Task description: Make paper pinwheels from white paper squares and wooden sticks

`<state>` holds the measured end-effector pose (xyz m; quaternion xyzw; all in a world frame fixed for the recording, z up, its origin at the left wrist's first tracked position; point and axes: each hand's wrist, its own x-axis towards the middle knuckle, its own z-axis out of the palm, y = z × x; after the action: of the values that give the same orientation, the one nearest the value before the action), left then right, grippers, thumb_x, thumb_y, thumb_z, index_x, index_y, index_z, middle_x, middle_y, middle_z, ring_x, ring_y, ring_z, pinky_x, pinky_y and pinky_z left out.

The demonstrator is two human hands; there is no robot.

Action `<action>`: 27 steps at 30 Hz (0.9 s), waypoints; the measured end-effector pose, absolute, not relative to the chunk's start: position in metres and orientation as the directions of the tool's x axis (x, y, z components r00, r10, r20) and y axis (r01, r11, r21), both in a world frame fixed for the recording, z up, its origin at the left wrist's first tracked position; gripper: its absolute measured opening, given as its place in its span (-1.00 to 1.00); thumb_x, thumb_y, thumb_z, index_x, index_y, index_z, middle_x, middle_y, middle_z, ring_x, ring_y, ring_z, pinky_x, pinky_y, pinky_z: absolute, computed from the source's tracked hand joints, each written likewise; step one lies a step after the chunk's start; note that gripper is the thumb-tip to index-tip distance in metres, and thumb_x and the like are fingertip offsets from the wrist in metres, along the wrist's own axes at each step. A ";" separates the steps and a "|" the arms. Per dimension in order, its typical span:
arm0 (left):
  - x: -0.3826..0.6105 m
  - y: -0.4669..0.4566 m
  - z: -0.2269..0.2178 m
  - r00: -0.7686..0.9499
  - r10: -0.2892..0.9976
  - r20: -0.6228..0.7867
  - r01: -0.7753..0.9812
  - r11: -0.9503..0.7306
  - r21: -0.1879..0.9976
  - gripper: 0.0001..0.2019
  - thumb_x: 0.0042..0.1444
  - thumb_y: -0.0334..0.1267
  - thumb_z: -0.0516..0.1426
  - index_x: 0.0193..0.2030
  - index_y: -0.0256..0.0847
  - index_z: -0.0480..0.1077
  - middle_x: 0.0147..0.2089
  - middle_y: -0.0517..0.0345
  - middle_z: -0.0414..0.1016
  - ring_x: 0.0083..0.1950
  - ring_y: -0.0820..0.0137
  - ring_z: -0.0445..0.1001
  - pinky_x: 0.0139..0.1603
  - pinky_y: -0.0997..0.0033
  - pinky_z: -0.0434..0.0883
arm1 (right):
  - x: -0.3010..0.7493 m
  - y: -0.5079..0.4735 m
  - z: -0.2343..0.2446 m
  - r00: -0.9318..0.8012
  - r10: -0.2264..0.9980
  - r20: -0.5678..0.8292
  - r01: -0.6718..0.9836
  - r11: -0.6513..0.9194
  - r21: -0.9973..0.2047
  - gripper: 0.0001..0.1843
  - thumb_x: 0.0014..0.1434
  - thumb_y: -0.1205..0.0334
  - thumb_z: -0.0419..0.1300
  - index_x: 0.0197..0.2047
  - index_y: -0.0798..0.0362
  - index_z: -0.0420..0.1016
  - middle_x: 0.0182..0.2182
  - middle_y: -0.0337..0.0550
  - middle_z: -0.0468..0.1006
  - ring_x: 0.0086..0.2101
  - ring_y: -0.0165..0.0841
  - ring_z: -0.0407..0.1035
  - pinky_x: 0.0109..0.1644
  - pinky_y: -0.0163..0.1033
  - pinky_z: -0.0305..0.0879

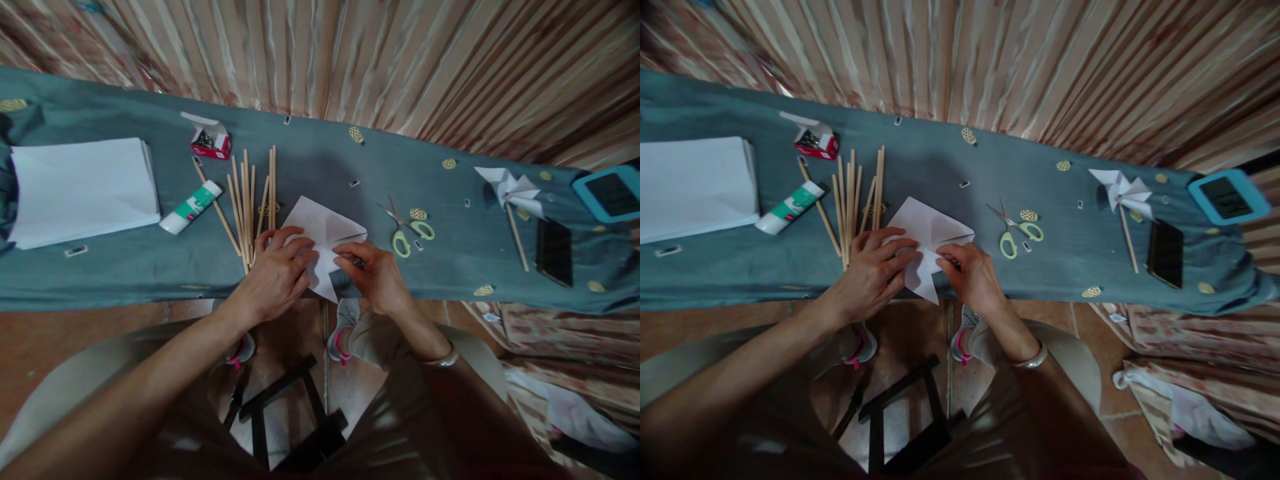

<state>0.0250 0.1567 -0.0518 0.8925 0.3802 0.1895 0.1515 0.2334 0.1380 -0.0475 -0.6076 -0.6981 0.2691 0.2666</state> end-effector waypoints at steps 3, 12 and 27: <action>0.025 0.157 -0.051 0.638 0.738 0.218 0.623 -0.662 0.418 -0.70 0.19 -0.36 0.01 -0.01 -0.23 0.47 0.11 -0.07 0.48 0.27 -0.04 0.23 0.18 -0.23 0.09 | 0.230 0.140 -0.050 -0.087 0.995 0.047 0.697 0.094 -0.711 -0.83 0.15 0.27 0.23 -0.18 0.03 0.59 -0.31 -0.14 0.64 -0.30 -0.33 0.50 -0.15 -0.21 0.40; 0.026 0.157 -0.050 0.636 0.742 0.211 0.626 -0.656 0.421 -0.71 0.19 -0.35 0.01 -0.03 -0.20 0.47 0.12 -0.07 0.48 0.28 -0.02 0.22 0.21 -0.23 0.07 | 0.228 0.141 -0.051 -0.064 0.997 0.049 0.713 0.080 -0.697 -0.84 0.13 0.27 0.21 -0.21 0.02 0.59 -0.32 -0.14 0.65 -0.31 -0.31 0.52 -0.14 -0.18 0.43; 0.027 0.157 -0.052 0.638 0.735 0.232 0.621 -0.668 0.409 -0.66 0.19 -0.35 0.01 0.07 -0.22 0.42 0.15 -0.08 0.46 0.28 -0.02 0.22 0.20 -0.19 0.08 | 0.225 0.143 -0.050 -0.067 0.996 0.060 0.732 0.090 -0.675 -0.86 0.12 0.30 0.21 -0.25 0.02 0.59 -0.33 -0.14 0.65 -0.32 -0.30 0.51 -0.16 -0.17 0.41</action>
<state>0.0275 0.1572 -0.0518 0.8928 0.3796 0.1926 0.1474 0.2254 0.1432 -0.0500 -0.6283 -0.6877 0.2457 0.2682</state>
